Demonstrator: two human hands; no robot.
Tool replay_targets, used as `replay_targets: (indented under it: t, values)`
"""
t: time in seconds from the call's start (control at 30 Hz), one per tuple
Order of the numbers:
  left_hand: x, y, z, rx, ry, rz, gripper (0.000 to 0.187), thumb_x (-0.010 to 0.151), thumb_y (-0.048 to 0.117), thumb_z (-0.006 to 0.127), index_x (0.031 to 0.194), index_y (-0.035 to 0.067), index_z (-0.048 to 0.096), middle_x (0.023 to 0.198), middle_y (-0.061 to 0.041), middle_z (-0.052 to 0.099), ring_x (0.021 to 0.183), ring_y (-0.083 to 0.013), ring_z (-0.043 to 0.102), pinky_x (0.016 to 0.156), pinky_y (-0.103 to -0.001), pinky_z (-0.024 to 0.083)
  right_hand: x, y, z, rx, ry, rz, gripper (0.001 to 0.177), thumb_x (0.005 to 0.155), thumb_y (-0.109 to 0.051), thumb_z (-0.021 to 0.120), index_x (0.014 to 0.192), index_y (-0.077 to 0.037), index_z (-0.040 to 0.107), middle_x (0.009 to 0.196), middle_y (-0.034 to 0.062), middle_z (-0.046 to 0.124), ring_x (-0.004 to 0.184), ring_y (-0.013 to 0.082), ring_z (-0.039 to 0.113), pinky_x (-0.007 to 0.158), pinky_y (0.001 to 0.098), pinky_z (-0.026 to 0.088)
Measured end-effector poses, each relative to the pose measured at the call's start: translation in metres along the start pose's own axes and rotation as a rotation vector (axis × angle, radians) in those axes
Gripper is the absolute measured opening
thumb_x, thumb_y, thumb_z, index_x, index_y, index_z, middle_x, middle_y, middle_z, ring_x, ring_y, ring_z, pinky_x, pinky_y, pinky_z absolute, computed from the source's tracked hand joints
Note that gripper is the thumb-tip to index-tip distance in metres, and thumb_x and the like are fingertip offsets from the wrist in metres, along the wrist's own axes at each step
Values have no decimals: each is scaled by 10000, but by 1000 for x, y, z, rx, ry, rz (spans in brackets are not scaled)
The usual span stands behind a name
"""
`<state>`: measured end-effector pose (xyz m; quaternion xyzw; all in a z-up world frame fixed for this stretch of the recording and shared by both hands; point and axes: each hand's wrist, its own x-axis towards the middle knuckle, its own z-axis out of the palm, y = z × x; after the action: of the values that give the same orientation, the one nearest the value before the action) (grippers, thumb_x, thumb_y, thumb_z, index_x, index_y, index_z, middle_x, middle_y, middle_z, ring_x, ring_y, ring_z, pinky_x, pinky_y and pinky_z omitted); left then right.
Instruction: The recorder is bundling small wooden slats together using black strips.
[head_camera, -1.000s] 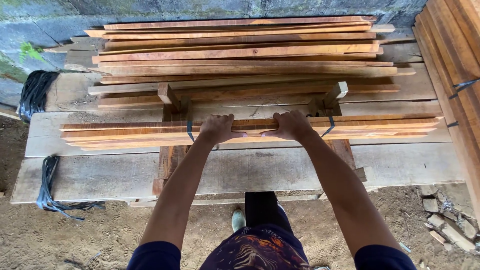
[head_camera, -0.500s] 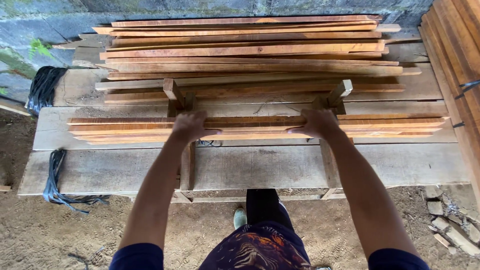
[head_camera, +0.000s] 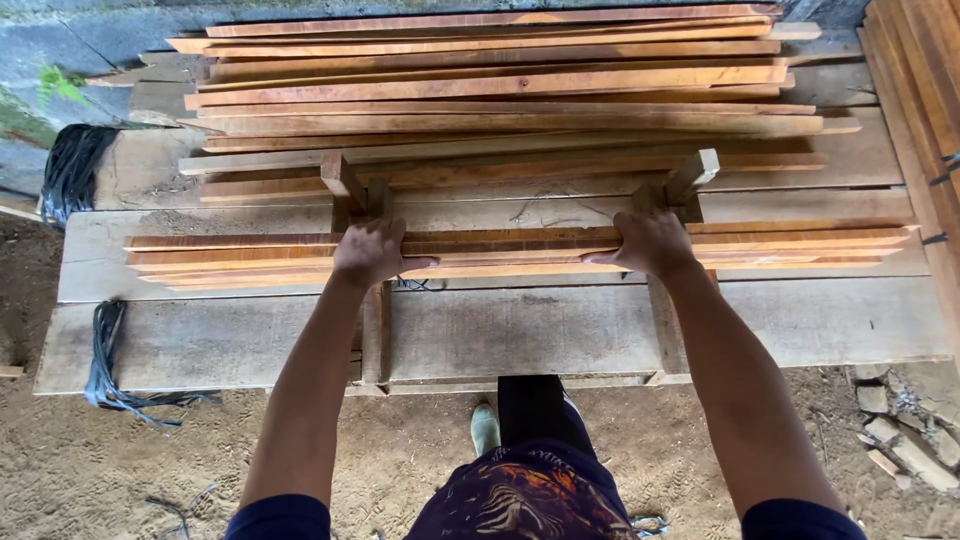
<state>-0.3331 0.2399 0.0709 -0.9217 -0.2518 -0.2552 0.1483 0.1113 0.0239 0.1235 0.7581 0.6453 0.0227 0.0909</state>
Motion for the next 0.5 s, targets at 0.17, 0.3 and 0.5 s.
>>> replay_targets:
  t: [0.17, 0.3, 0.5]
  values:
    - [16, 11, -39, -64, -123, -88, 733, 682, 905, 669, 823, 187, 614, 713, -7, 671, 649, -193, 726, 555, -340, 567, -10, -4, -15, 20, 39, -12, 701, 757, -874, 598, 1029, -236, 700, 954, 3, 785, 962, 244, 786, 835, 395, 598]
    - [24, 18, -55, -105, -278, -106, 701, 711, 868, 689, 912, 197, 664, 803, -1, 720, 744, -199, 751, 610, -349, 599, -7, -13, -30, 70, -185, 44, 792, 781, -936, 549, 1118, -236, 700, 1067, 6, 791, 1088, 251, 762, 923, 401, 572]
    - [24, 31, -18, -102, -279, -80, 717, 626, 808, 756, 990, 204, 628, 865, 0, 705, 827, -232, 752, 639, -393, 603, 15, -30, -11, 74, -203, -32, 754, 683, -891, 634, 1123, -282, 701, 1039, -9, 800, 1095, 278, 752, 918, 454, 562]
